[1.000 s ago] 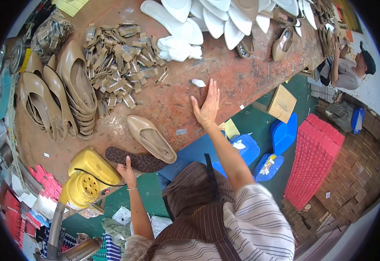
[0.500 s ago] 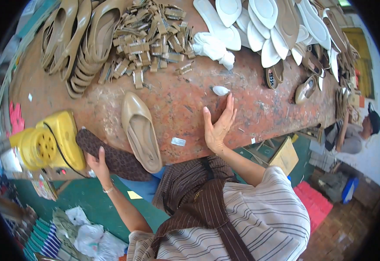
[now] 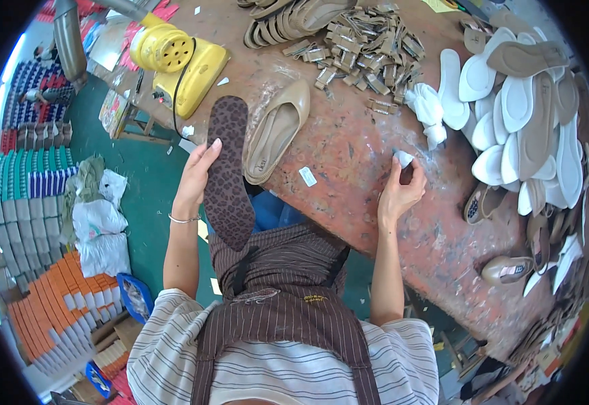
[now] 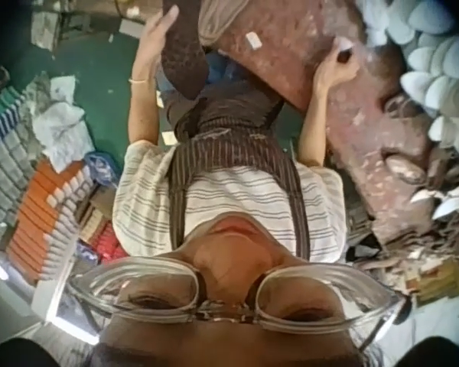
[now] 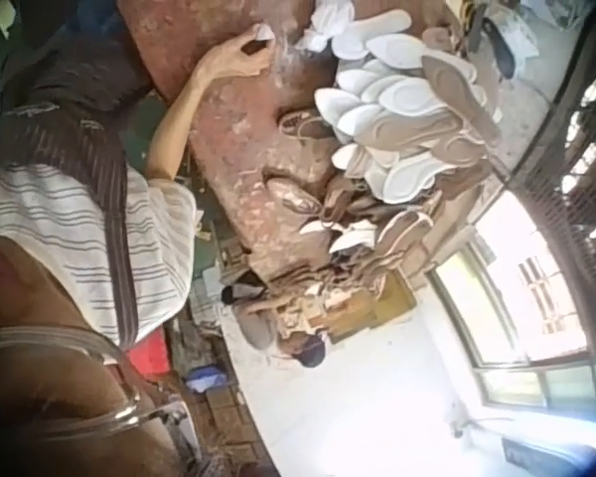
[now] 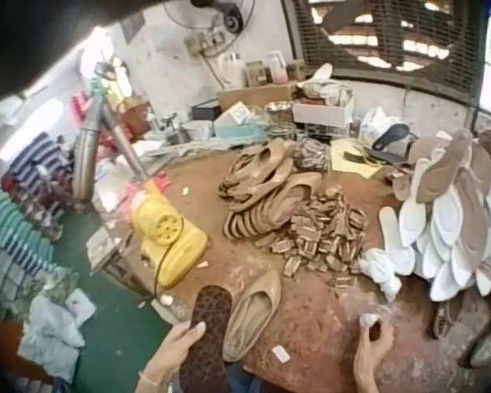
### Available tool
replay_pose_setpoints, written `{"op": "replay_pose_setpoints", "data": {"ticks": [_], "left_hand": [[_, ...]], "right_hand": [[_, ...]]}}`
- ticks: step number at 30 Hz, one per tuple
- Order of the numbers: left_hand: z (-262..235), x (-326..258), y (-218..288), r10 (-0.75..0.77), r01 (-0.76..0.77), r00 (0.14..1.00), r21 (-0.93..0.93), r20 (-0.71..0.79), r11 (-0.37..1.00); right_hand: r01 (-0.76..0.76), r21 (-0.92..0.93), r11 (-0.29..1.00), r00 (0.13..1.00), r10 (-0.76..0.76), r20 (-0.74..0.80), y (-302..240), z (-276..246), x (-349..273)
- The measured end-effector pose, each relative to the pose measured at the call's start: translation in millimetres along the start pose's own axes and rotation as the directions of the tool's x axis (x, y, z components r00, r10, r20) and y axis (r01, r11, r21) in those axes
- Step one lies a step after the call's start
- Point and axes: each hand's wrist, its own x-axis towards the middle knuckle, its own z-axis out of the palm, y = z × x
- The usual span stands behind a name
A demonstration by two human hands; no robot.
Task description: Applying glue and attaching decorative ornaments to shoes in a factory environment.
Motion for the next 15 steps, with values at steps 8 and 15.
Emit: {"op": "replay_pose_setpoints", "data": {"ticks": [8,15], "left_hand": [[61.3,-4.8,5.3,0.093,-0.12,0.983,0.171,0.156,0.978],[110.5,-8.1,34.0,0.36,-0.502,0.855,0.414,0.374,0.759]], "right_hand": [[-0.111,0.583,0.805,0.869,-0.206,0.45,-47.7,-22.6,-24.3],[0.169,0.602,0.781,0.703,-0.523,0.481,-104.9,-45.2,-37.9]]}}
